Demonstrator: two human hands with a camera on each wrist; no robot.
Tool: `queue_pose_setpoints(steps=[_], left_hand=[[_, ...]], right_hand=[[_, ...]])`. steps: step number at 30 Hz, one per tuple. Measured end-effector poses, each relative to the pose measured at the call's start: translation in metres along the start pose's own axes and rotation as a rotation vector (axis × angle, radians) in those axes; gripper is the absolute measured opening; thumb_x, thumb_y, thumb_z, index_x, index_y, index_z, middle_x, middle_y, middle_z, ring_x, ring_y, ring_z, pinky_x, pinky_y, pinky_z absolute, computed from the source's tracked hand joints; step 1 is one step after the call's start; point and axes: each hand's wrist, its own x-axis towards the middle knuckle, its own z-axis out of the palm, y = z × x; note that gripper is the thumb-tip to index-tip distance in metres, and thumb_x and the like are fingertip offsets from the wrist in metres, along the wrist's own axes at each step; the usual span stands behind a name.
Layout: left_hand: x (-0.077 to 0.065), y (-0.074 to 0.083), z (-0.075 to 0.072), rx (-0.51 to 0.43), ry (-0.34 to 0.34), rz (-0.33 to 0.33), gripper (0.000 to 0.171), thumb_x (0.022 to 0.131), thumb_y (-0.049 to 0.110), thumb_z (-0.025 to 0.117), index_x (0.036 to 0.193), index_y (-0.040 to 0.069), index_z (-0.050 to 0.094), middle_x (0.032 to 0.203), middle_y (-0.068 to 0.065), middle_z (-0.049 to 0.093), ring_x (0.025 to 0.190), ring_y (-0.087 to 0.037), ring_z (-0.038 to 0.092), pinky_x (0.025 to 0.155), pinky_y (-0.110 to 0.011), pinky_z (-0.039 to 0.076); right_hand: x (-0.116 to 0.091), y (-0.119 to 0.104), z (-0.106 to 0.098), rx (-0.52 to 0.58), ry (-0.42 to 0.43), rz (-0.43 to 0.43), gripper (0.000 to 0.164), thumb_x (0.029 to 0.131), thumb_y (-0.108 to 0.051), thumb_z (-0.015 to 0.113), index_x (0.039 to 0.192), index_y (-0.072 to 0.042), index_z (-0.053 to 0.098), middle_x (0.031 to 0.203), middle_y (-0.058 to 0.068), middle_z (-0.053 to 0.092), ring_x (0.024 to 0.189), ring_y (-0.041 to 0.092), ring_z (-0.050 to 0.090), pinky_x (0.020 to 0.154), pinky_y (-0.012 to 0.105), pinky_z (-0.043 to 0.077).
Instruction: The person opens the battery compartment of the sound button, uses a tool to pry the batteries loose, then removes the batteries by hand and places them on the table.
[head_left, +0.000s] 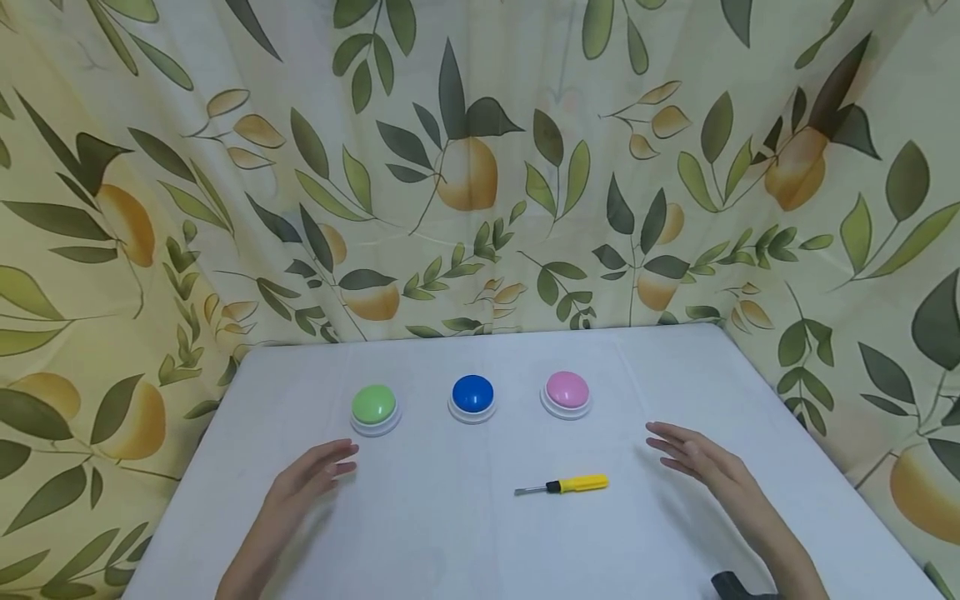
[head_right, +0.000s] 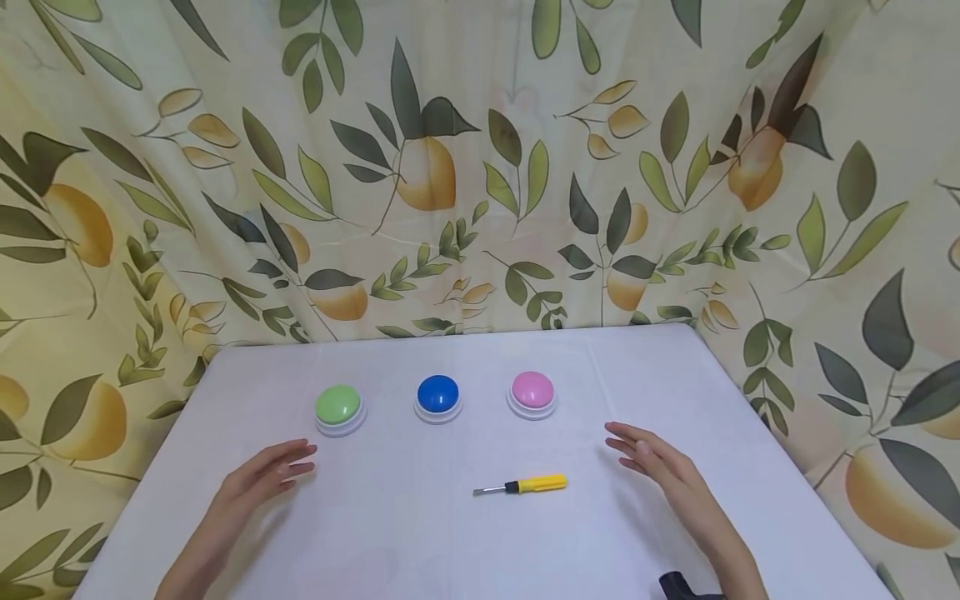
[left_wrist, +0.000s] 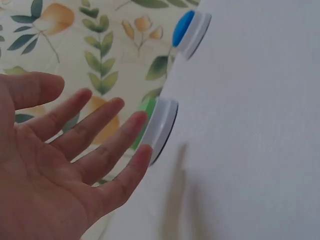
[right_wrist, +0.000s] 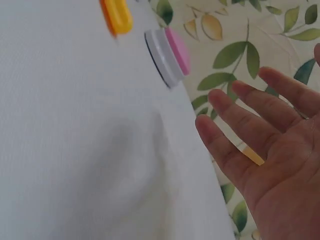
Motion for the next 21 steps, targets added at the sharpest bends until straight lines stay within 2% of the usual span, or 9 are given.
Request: queue_pose_setpoints(steps=[3, 5, 7, 10, 14, 17, 21], left_hand=[[0.005, -0.001, 0.007, -0.097, -0.03, -0.048, 0.045, 0.11, 0.015, 0.049, 0.152, -0.002, 0.045, 0.144, 0.002, 0.065, 0.124, -0.006, 0.067, 0.1, -0.023, 0.054], [0.009, 0.0, 0.014, -0.161, -0.028, -0.095, 0.047, 0.11, 0.016, 0.05, 0.154, 0.001, 0.043, 0.149, -0.003, 0.062, 0.127, -0.008, 0.066, 0.101, -0.025, 0.055], [0.014, 0.0, 0.023, -0.205, -0.011, -0.136, 0.049, 0.11, 0.018, 0.051, 0.156, 0.005, 0.042, 0.153, -0.01, 0.058, 0.13, -0.011, 0.065, 0.102, -0.027, 0.055], [0.021, 0.001, 0.037, -0.268, 0.036, -0.213, 0.05, 0.108, 0.022, 0.054, 0.156, 0.011, 0.043, 0.157, -0.013, 0.053, 0.135, -0.018, 0.061, 0.103, -0.028, 0.055], [0.031, -0.001, 0.059, -0.324, 0.097, -0.277, 0.053, 0.108, 0.027, 0.055, 0.157, 0.015, 0.042, 0.16, -0.011, 0.05, 0.143, -0.028, 0.054, 0.107, -0.031, 0.053], [0.039, -0.003, 0.074, -0.34, 0.143, -0.291, 0.055, 0.108, 0.033, 0.053, 0.158, 0.016, 0.039, 0.162, -0.011, 0.048, 0.145, -0.029, 0.05, 0.108, -0.03, 0.052], [0.049, -0.008, 0.091, -0.357, 0.223, -0.255, 0.054, 0.11, 0.03, 0.048, 0.16, 0.013, 0.036, 0.163, -0.013, 0.045, 0.145, -0.027, 0.048, 0.11, -0.026, 0.05]], right_hand=[[0.007, -0.001, 0.006, 0.049, -0.024, 0.023, 0.044, 0.116, -0.023, 0.032, 0.153, -0.006, 0.048, 0.152, -0.005, 0.059, 0.129, -0.009, 0.059, 0.099, 0.017, 0.054], [0.013, -0.002, 0.011, 0.075, -0.048, 0.032, 0.045, 0.116, -0.024, 0.033, 0.154, -0.006, 0.047, 0.154, 0.003, 0.057, 0.129, -0.009, 0.059, 0.1, 0.016, 0.053], [0.019, -0.003, 0.017, 0.122, -0.069, 0.04, 0.045, 0.116, -0.026, 0.033, 0.154, -0.005, 0.046, 0.156, 0.011, 0.055, 0.13, -0.007, 0.059, 0.101, 0.017, 0.053], [0.027, -0.005, 0.027, 0.201, -0.099, 0.046, 0.046, 0.116, -0.026, 0.034, 0.155, -0.004, 0.044, 0.158, 0.018, 0.05, 0.131, -0.003, 0.06, 0.103, 0.019, 0.053], [0.038, -0.01, 0.042, 0.338, -0.129, 0.063, 0.047, 0.115, -0.025, 0.035, 0.156, -0.002, 0.04, 0.159, 0.016, 0.049, 0.133, 0.003, 0.062, 0.105, 0.023, 0.054], [0.046, -0.015, 0.053, 0.424, -0.148, 0.051, 0.048, 0.115, -0.024, 0.035, 0.158, 0.0, 0.037, 0.16, 0.017, 0.046, 0.134, 0.008, 0.062, 0.107, 0.026, 0.054], [0.057, -0.021, 0.07, 0.518, -0.163, 0.026, 0.05, 0.115, -0.023, 0.033, 0.16, -0.001, 0.032, 0.162, 0.016, 0.044, 0.137, 0.012, 0.061, 0.109, 0.028, 0.053]])
